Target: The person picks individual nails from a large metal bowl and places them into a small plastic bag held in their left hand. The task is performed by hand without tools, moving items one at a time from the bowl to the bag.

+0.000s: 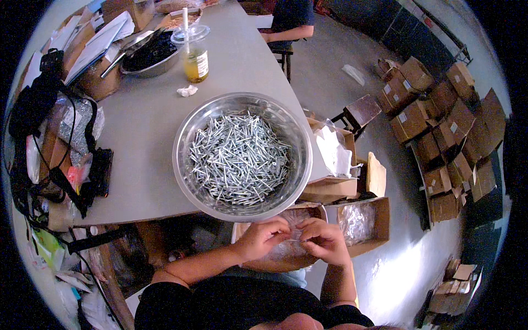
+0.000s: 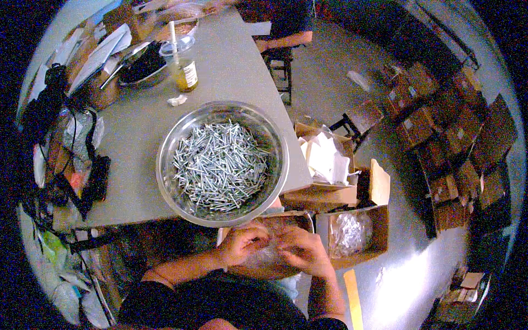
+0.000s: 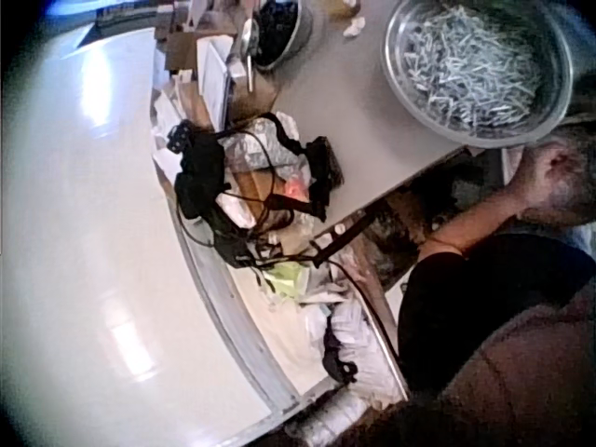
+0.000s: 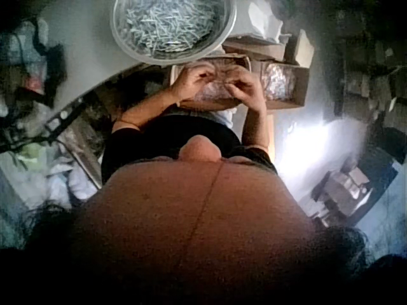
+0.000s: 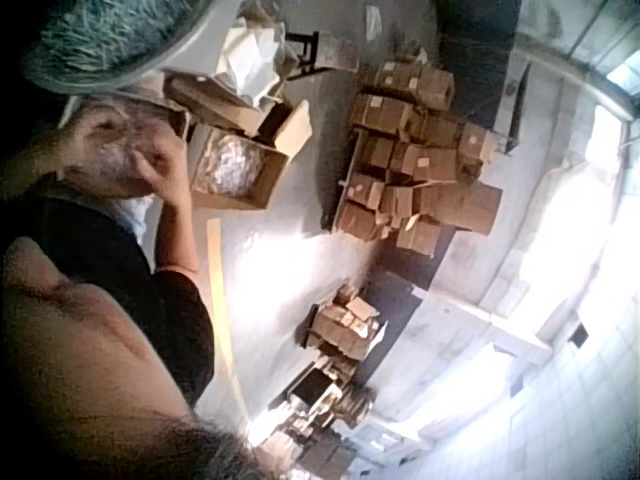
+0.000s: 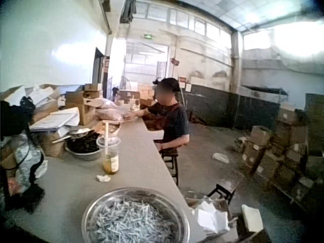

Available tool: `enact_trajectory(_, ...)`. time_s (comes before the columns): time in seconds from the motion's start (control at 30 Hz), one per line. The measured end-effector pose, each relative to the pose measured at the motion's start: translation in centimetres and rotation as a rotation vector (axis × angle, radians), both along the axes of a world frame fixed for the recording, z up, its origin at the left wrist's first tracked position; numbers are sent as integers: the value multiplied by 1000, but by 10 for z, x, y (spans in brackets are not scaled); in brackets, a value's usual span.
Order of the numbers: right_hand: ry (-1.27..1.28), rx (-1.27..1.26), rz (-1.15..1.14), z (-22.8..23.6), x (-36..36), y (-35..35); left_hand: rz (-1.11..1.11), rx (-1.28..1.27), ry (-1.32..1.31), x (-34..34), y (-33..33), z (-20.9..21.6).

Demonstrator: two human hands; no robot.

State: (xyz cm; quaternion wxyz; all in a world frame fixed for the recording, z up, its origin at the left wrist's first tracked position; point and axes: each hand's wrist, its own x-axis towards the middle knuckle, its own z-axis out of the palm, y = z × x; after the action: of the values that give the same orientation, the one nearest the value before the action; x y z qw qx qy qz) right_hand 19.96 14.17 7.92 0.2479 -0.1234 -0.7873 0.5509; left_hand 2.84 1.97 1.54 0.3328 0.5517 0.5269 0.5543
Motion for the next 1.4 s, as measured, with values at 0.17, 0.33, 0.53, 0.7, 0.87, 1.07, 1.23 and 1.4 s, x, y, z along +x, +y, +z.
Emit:
enact_trajectory(0.17, -188, -77, 28, -18, 23, -7, -77, -7, 17, -1, 5, 15)
enact_trajectory(0.33, -207, -6, 81, -18, 24, -3, -79, -197, -122, 9, -3, -4)
enact_trajectory(0.53, -223, -26, 114, -24, 25, -2, -141, -244, -313, 9, 0, 3)
enact_trajectory(0.7, -260, -31, 82, -27, 30, -3, -215, -186, -340, 8, 3, -1)
enact_trajectory(0.87, -266, -4, 85, -24, 29, -5, -151, -409, -381, 9, -3, -8)
enact_trajectory(1.07, -258, -6, 69, -27, 25, -7, -264, -482, -683, 2, -3, -4)
enact_trajectory(1.23, -324, 21, 25, -24, 27, -6, -250, -423, -728, 2, -5, -4)
enact_trajectory(1.4, -329, 7, -64, -20, 32, -5, -178, -246, -436, -3, -11, -20)
